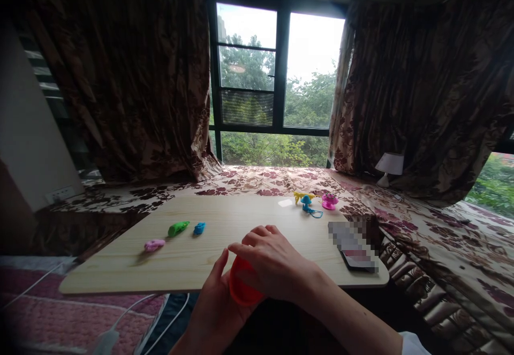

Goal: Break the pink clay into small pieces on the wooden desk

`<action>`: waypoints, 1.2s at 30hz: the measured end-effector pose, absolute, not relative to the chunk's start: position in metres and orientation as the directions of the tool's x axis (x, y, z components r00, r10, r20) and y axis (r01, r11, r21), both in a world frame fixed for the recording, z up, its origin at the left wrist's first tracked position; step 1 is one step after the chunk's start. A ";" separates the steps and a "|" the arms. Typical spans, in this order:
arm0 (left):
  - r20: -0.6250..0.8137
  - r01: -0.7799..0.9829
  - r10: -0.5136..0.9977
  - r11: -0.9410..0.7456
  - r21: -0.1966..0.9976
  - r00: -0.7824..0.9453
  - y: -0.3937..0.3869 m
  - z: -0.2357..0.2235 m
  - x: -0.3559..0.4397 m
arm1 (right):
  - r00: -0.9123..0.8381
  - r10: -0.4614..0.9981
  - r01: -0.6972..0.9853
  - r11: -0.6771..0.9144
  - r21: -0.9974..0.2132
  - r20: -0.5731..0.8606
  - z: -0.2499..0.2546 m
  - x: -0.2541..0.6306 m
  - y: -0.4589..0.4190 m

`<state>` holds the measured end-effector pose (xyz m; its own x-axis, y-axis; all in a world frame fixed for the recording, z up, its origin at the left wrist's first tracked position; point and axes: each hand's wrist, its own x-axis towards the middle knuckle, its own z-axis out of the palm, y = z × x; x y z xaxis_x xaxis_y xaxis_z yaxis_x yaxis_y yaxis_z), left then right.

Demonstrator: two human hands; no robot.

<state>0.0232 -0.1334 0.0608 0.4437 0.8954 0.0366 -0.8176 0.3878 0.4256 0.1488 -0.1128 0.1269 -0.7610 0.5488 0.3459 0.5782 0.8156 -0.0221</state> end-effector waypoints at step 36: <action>0.034 -0.842 0.909 0.371 0.393 0.416 -0.135 0.064 0.023 | -0.789 0.543 0.552 0.832 -0.057 0.289 0.139 0.152 -0.094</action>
<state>0.0230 -0.1349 0.0640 0.4161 0.9087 0.0341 -0.8417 0.3707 0.3926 0.1522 -0.0936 0.1394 -0.7886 0.5427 0.2891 0.5516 0.8321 -0.0573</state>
